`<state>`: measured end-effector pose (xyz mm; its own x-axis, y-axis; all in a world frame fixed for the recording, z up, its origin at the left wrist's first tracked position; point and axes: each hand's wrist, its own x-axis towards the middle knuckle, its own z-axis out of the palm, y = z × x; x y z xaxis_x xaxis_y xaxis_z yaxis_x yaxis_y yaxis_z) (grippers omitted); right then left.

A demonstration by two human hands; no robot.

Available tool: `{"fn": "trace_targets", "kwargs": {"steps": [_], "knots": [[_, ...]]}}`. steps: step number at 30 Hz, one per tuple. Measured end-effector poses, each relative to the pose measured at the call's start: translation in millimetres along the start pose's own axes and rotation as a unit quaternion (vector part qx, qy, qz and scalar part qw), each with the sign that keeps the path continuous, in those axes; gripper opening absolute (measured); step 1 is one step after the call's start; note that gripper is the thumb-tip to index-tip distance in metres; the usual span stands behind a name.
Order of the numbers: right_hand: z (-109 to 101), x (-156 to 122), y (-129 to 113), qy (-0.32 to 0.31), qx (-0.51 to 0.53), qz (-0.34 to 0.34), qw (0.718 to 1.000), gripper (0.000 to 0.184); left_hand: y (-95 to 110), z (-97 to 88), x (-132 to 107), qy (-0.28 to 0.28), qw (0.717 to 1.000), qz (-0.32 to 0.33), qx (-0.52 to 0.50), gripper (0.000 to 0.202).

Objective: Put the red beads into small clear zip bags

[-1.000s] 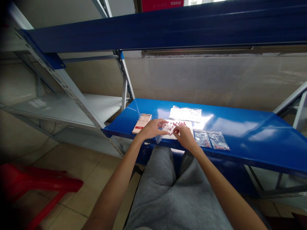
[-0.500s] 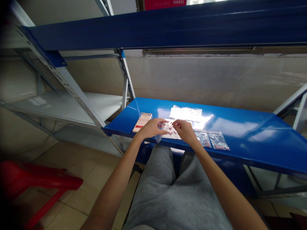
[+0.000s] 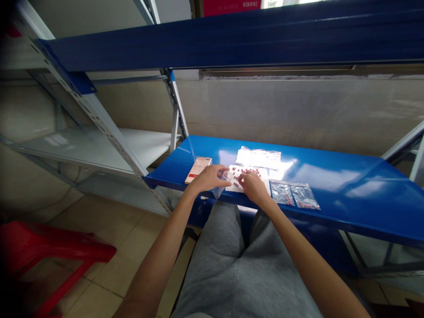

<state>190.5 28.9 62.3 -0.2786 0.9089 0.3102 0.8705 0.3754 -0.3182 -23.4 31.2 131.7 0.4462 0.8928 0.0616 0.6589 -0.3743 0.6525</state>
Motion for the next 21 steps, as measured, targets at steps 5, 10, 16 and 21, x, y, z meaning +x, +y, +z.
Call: {"fn": "trace_targets", "kwargs": {"steps": [5, 10, 16, 21], "knots": [[-20, 6, -14, 0.056, 0.097, 0.019, 0.993, 0.019, -1, 6.3, 1, -0.01, 1.0, 0.023, -0.006, 0.061], [-33, 14, -26, -0.011, 0.202, -0.014, 0.979, 0.023, 2, 5.7, 0, -0.021, 0.999, 0.044, -0.015, 0.048], [-27, 6, -11, 0.043, 0.228, 0.035, 0.972, 0.024, 2, 4.5, -1, -0.003, 0.999, 0.028, -0.021, 0.051], [-7, -5, -7, 0.031, 0.103, 0.063, 0.992, 0.012, 0, 3.6, 0, -0.01, 1.0, 0.009, -0.019, 0.061]]}}
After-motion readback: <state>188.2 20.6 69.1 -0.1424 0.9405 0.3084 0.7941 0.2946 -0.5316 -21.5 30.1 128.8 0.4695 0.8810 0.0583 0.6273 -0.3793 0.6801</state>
